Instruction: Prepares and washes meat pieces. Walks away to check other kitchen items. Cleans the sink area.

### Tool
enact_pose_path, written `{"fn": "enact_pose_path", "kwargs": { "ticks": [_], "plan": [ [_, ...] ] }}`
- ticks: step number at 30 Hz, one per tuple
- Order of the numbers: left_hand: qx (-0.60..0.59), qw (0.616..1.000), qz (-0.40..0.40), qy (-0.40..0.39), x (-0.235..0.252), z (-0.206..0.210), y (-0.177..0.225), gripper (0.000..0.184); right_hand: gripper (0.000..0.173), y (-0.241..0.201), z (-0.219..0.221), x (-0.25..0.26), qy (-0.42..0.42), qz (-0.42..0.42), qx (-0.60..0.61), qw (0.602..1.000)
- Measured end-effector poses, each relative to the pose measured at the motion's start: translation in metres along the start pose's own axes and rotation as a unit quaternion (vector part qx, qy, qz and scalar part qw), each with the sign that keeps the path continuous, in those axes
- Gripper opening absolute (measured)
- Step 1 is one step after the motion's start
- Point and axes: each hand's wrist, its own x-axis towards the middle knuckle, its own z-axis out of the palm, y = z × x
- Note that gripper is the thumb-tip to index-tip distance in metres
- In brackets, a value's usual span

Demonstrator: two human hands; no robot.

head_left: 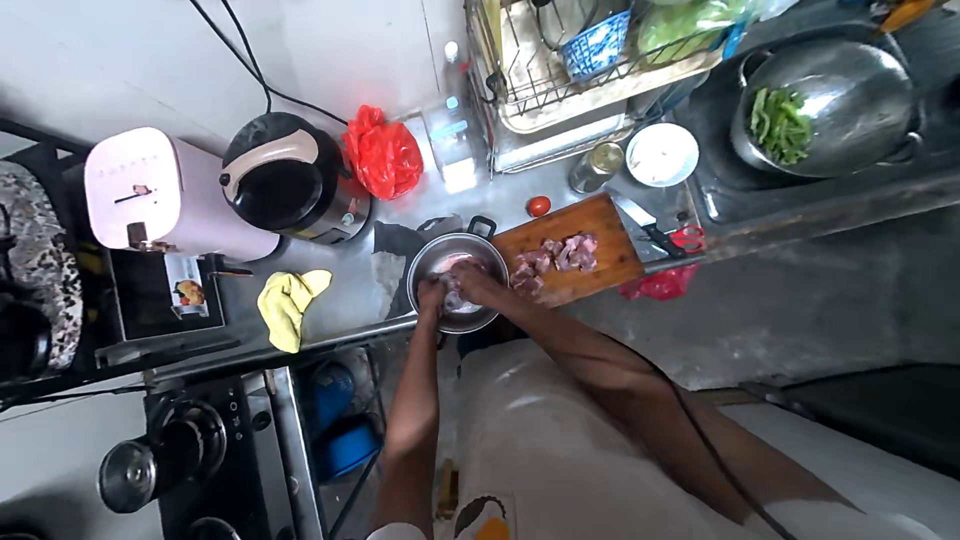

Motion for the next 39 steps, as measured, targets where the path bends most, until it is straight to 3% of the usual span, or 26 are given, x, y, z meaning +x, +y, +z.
{"fn": "enact_pose_path", "kwargs": {
  "ticks": [2, 5, 7, 10, 14, 19, 22, 25, 27, 28, 30, 33, 39],
  "plan": [
    [0.010, 1.000, 0.005, 0.006, -0.009, -0.004, 0.004, 0.031, 0.060, -0.002, 0.002, 0.007, -0.017, 0.010, 0.013, 1.000],
    [-0.003, 1.000, 0.002, 0.002, -0.018, -0.008, 0.005, 0.032, 0.064, 0.002, 0.004, 0.011, -0.023, -0.008, 0.042, 0.999],
    [-0.002, 1.000, 0.019, 0.008, -0.016, -0.009, 0.006, 0.031, 0.056, 0.001, -0.002, 0.010, -0.020, -0.012, 0.058, 0.998],
    [0.021, 0.997, 0.074, 0.018, -0.007, -0.008, 0.006, 0.028, 0.029, 0.001, -0.012, 0.009, -0.026, -0.007, 0.069, 0.997],
    [0.066, 0.991, 0.113, 0.021, 0.004, -0.011, 0.010, 0.029, 0.023, 0.004, -0.029, 0.011, -0.035, 0.028, 0.045, 0.998],
    [0.162, 0.971, 0.172, 0.030, -0.006, -0.013, 0.009, 0.043, 0.026, 0.000, -0.035, 0.009, -0.039, 0.073, -0.026, 0.996],
    [0.209, 0.970, 0.128, 0.000, -0.002, -0.010, 0.008, 0.063, 0.027, -0.002, -0.019, 0.009, -0.026, 0.032, -0.021, 0.999],
    [0.286, 0.950, 0.125, 0.010, 0.003, -0.002, 0.006, 0.065, 0.056, 0.004, 0.005, 0.020, -0.011, 0.012, -0.002, 1.000],
    [0.291, 0.948, 0.126, 0.008, 0.002, 0.000, 0.004, 0.064, 0.082, 0.007, 0.017, 0.022, -0.006, 0.014, 0.007, 1.000],
    [0.280, 0.952, 0.121, 0.000, -0.002, -0.001, 0.007, 0.061, 0.087, 0.008, 0.023, 0.022, 0.000, 0.013, -0.006, 1.000],
    [0.236, 0.962, 0.135, 0.008, 0.004, 0.000, 0.004, 0.051, 0.080, 0.006, 0.029, 0.018, 0.017, 0.012, -0.041, 0.999],
    [0.207, 0.974, 0.088, 0.006, 0.014, -0.006, 0.013, 0.052, 0.048, -0.002, 0.028, 0.018, 0.023, 0.021, -0.098, 0.995],
    [0.197, 0.976, 0.087, -0.011, 0.020, -0.011, 0.016, 0.054, 0.032, -0.014, 0.008, 0.016, -0.050, 0.056, -0.131, 0.989]
  ]
}}
